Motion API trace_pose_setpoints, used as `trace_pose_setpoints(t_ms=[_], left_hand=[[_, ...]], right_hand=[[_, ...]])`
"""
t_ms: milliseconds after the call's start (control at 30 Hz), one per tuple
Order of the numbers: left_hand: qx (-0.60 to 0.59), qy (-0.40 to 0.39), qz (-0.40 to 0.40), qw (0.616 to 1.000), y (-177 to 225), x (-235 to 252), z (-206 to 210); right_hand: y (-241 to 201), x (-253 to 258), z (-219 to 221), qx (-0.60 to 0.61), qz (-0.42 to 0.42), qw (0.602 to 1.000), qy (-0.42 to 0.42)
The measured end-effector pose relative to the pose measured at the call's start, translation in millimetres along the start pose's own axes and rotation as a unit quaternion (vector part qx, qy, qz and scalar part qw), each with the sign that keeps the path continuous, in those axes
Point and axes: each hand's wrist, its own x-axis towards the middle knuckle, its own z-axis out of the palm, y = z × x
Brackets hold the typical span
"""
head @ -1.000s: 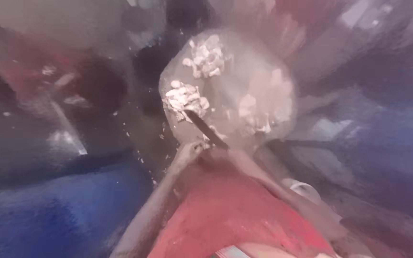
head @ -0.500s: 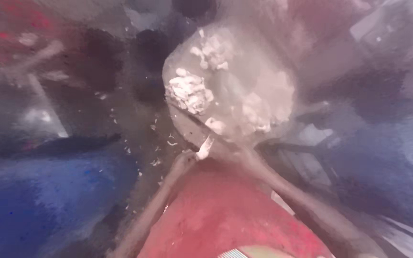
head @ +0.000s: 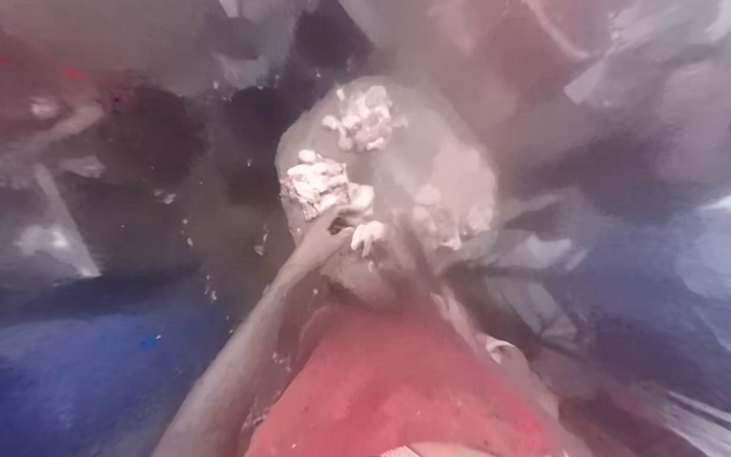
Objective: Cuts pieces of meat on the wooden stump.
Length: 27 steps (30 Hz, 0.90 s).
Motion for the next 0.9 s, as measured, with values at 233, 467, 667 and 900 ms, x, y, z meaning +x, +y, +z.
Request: trace_pose_setpoints(t_ms=[233,467,667,900], left_hand=[[0.371,-0.093,0.032,0.923,-62.4,50.4,75.7],[-0.031,-0.009,-0.103,0.994,0.0,22.3,74.2],[-0.358,-0.112,-0.313,0.872,-79.0,-35.9,83.3],[-0.557,-0.076,-0.271,0.781,-119.0,-68.3,121.2]], right_hand=[[13.6,0.1,-2.6,0.041,0.042,0.998,0.008],[24.0,0.1,-4.3,0.156,0.037,0.987,-0.026],[-31.0,22.2,-24.4,0.116,-0.097,0.989,-0.001],[-167.1,-9.6,-58.5,0.322,-0.316,0.892,-0.006]])
